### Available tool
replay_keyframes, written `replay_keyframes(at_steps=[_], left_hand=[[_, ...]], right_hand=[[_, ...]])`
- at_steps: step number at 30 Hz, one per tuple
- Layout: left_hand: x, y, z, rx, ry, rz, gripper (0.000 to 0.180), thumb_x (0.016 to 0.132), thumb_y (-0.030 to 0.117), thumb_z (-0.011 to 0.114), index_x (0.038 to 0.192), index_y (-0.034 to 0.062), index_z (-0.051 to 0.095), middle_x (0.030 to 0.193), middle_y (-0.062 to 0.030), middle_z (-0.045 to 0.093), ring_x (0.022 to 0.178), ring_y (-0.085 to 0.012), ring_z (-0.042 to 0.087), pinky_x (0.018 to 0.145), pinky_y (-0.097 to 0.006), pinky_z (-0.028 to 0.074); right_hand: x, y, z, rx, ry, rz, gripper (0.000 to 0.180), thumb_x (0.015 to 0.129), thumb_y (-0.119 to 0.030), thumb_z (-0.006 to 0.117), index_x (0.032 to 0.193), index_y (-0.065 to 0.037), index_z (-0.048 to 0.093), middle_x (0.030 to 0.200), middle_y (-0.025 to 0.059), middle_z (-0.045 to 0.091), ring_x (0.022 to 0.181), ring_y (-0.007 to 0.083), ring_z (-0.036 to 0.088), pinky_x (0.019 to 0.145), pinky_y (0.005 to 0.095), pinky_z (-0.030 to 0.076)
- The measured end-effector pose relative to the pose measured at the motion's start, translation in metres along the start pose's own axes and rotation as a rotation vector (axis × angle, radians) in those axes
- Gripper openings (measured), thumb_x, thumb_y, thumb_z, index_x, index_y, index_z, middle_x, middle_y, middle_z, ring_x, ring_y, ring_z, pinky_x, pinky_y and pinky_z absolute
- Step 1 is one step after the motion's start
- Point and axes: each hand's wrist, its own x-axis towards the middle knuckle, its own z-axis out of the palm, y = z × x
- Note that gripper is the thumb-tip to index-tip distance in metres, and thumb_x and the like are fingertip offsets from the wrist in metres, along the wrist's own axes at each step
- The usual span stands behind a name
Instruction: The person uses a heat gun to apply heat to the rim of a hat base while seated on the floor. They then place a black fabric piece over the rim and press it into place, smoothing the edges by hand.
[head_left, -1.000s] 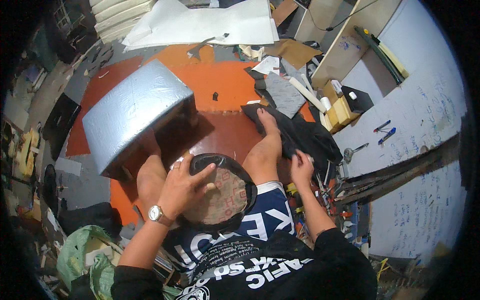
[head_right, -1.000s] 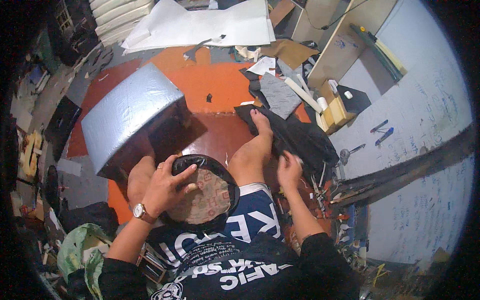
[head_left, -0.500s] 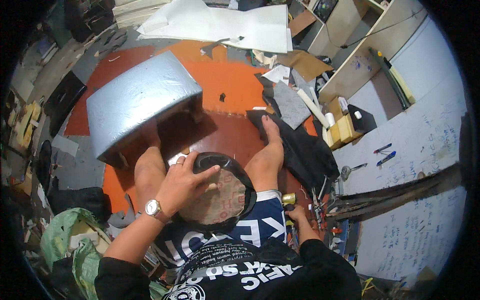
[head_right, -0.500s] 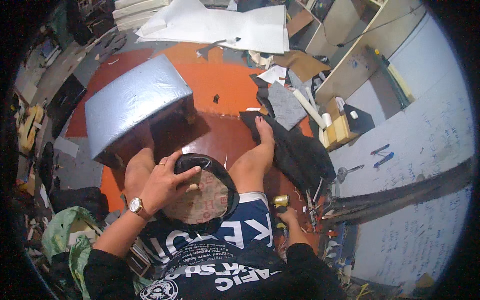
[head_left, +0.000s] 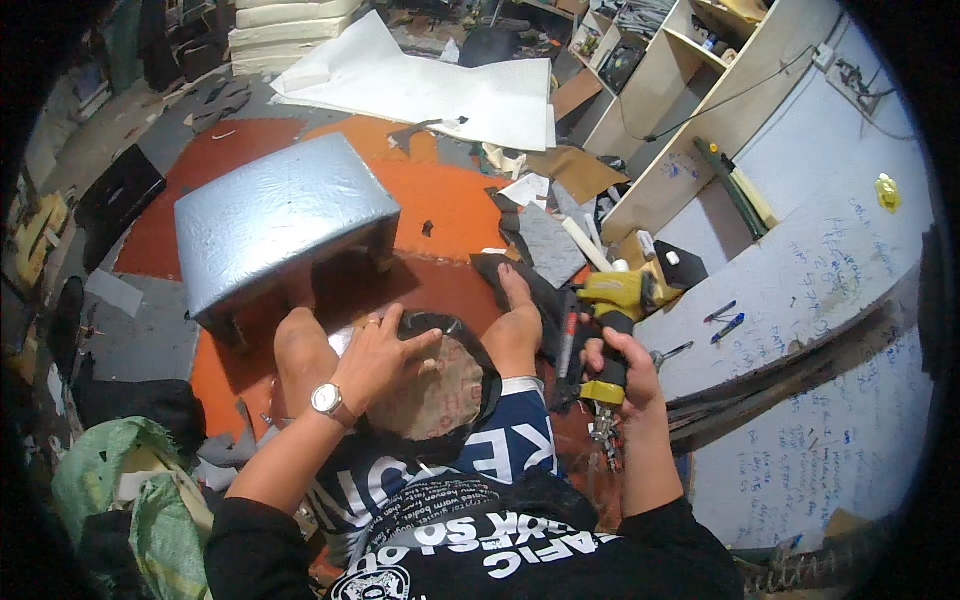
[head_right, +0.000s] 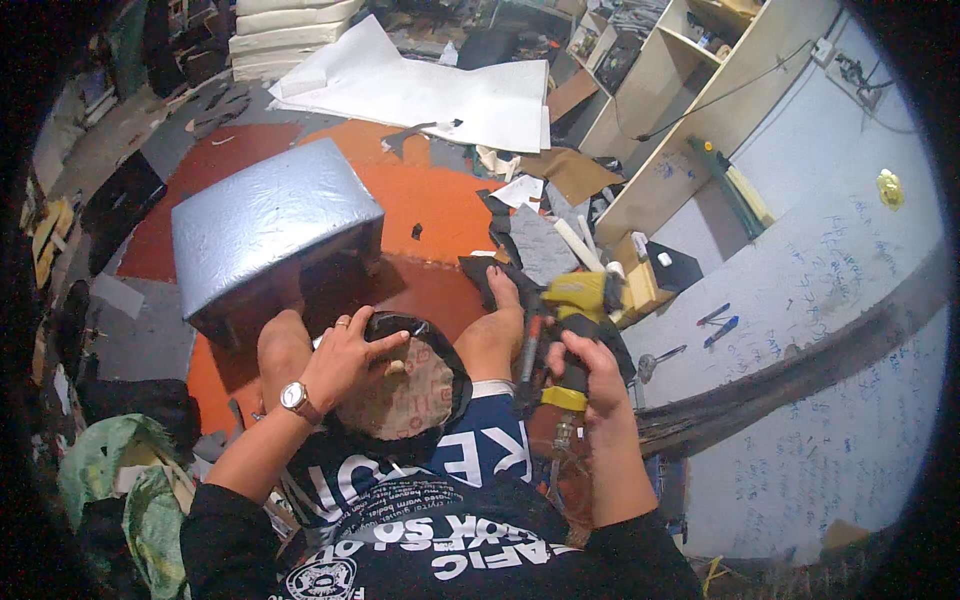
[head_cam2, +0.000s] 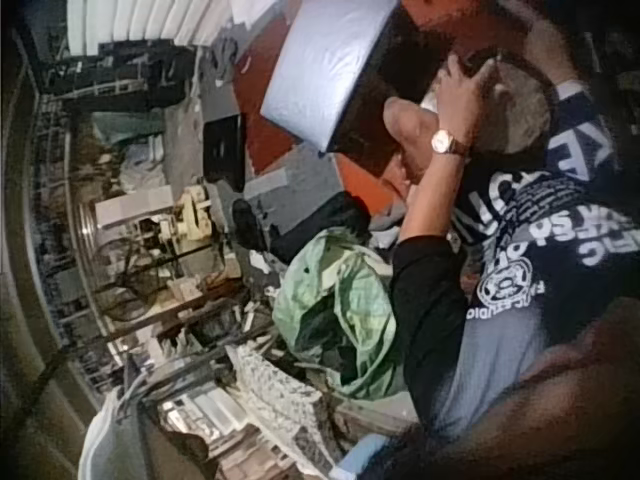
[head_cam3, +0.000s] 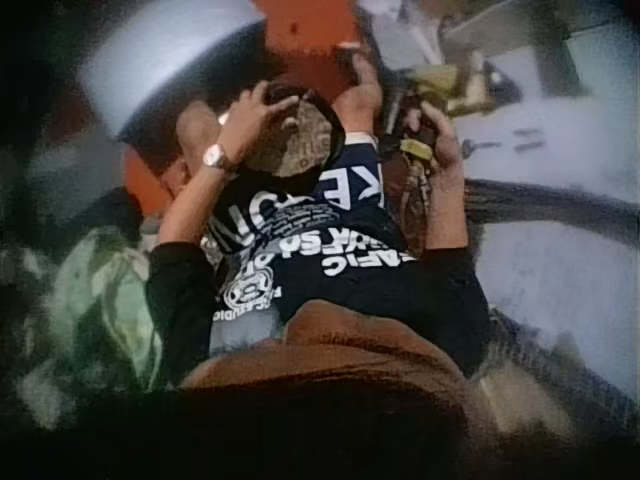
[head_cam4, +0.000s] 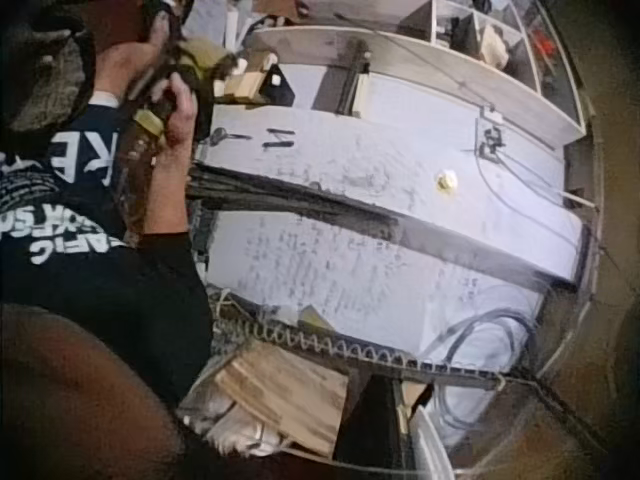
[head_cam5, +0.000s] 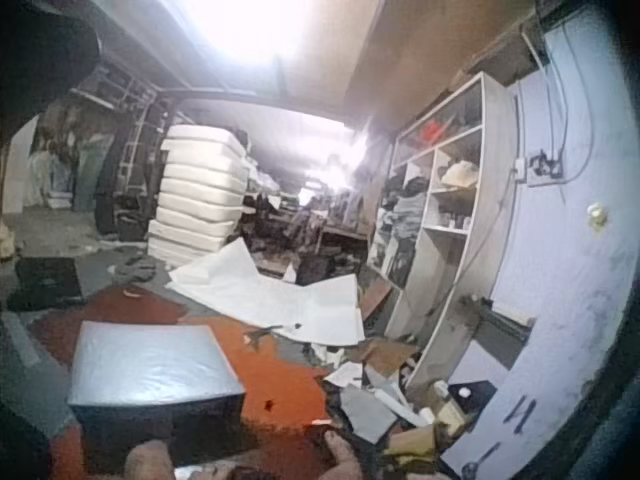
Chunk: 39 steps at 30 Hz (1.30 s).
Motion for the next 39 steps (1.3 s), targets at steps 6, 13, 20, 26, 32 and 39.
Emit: replay_keyframes(at_steps=[6, 13, 20, 26, 32, 39], left_hand=[[-0.001, -0.006, 0.008, 0.042, 0.046, 0.033, 0.049, 0.096, 0.050, 0.077, 0.144, 0.0431, 0.071, 0.149, -0.0226, 0.054, 0.114, -0.0430, 0.066, 0.088, -0.050, 0.060], [0.000, -0.009, 0.011, 0.057, 0.053, 0.031, 0.048, 0.095, 0.048, 0.077, 0.142, 0.0381, 0.072, 0.147, -0.0227, 0.054, 0.113, -0.0434, 0.066, 0.089, -0.052, 0.060], [-0.003, -0.010, 0.018, -0.002, 0.062, 0.025, 0.040, 0.099, 0.043, 0.074, 0.138, 0.0335, 0.075, 0.135, -0.0217, 0.056, 0.114, -0.0460, 0.066, 0.091, -0.055, 0.057], [0.000, -0.013, 0.017, 0.038, 0.012, 0.019, 0.040, 0.098, 0.043, 0.074, 0.137, 0.0350, 0.075, 0.141, -0.0220, 0.056, 0.113, -0.0462, 0.067, 0.092, -0.055, 0.058], [0.005, -0.010, -0.006, -0.155, 0.157, -0.017, 0.086, 0.086, 0.035, 0.089, 0.163, 0.0246, 0.054, 0.153, -0.0225, 0.059, 0.118, -0.0451, 0.070, 0.100, -0.049, 0.060], [0.065, -0.031, -0.030, -0.590, -0.369, -0.212, 0.100, 0.071, 0.037, 0.101, 0.152, -0.0040, 0.060, 0.141, -0.0266, 0.072, 0.133, -0.0377, 0.070, 0.113, -0.043, 0.054]], right_hand=[[0.025, 0.016, 0.110, 0.191, -0.191, 0.234, 0.033, 0.109, -0.036, 0.060, 0.125, -0.009, 0.067, 0.073, 0.0022, 0.067, 0.063, 0.0165, 0.065, 0.061, 0.0339, 0.056], [0.038, 0.046, 0.157, -0.057, -0.077, 0.243, 0.031, 0.108, -0.035, 0.063, 0.123, -0.007, 0.067, 0.078, 0.0036, 0.069, 0.065, 0.0167, 0.066, 0.062, 0.0334, 0.057], [0.043, 0.060, 0.176, -0.272, -0.067, 0.171, 0.031, 0.106, -0.034, 0.065, 0.117, -0.005, 0.068, 0.078, 0.0022, 0.066, 0.068, 0.0162, 0.065, 0.064, 0.0339, 0.055], [0.039, 0.055, 0.181, -0.369, -0.078, 0.015, 0.034, 0.106, -0.033, 0.067, 0.121, -0.003, 0.069, 0.080, 0.0025, 0.066, 0.073, 0.0149, 0.065, 0.069, 0.0331, 0.054], [0.014, 0.007, 0.080, -0.368, -0.137, 0.041, 0.029, 0.101, -0.036, 0.072, 0.096, -0.008, 0.068, 0.079, 0.0024, 0.066, 0.076, 0.0131, 0.064, 0.070, 0.0303, 0.051], [0.017, 0.068, -0.105, -0.630, 0.018, 0.135, 0.059, 0.095, -0.023, 0.081, 0.146, 0.000, 0.062, 0.114, 0.0045, 0.076, 0.101, 0.0141, 0.070, 0.095, 0.0327, 0.056]])
